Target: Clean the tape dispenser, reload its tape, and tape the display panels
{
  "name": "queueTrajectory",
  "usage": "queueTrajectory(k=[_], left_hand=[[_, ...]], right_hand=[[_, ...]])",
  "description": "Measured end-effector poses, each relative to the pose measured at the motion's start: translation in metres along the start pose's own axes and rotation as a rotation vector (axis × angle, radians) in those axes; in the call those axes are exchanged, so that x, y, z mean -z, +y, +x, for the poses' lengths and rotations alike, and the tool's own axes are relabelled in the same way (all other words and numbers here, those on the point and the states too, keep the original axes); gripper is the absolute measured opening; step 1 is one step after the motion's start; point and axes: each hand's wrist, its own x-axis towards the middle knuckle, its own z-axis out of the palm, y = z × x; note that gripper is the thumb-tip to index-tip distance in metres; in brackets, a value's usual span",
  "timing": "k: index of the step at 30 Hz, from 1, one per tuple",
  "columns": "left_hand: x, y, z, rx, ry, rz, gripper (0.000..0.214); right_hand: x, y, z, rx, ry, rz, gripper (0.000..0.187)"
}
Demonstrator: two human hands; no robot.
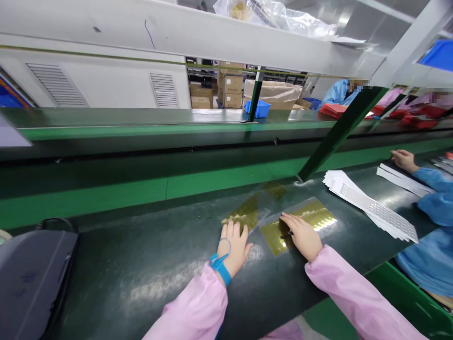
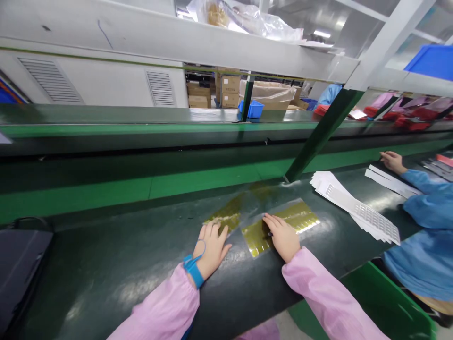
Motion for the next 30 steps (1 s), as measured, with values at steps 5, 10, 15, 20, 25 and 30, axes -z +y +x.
queueTrajectory(k=[5,10,15,20,25,30], left_hand=[[0.004,-0.011,-0.077,-0.084,-0.021,-0.035,0.039],[0.008,-0.015,-0.143,-0.232,-0.143,-0.104,0.052],[0.029,-0.002,-0.127,-0.335,-0.253,-0.183,0.05],[0.032,0.029,-0.035,-0.397,-0.184,-0.184,0.04],[0.014,0.06,0.024,-0.405,-0.116,-0.163,0.038],[0.002,0.081,0.031,-0.427,-0.084,-0.169,0.037]], right_hand=[[0.005,0.061,0.019,-0.294,0.053,-0.03,0.061],[0.005,0.104,0.072,-0.478,0.023,-0.042,0.056],[0.001,0.075,0.117,-0.386,-0.053,-0.021,0.06],[0.002,0.025,0.131,-0.207,-0.081,0.002,0.063],[0.033,0.005,0.12,-0.175,-0.046,-0.013,0.065],[0.06,0.012,0.04,-0.307,0.035,-0.068,0.051]])
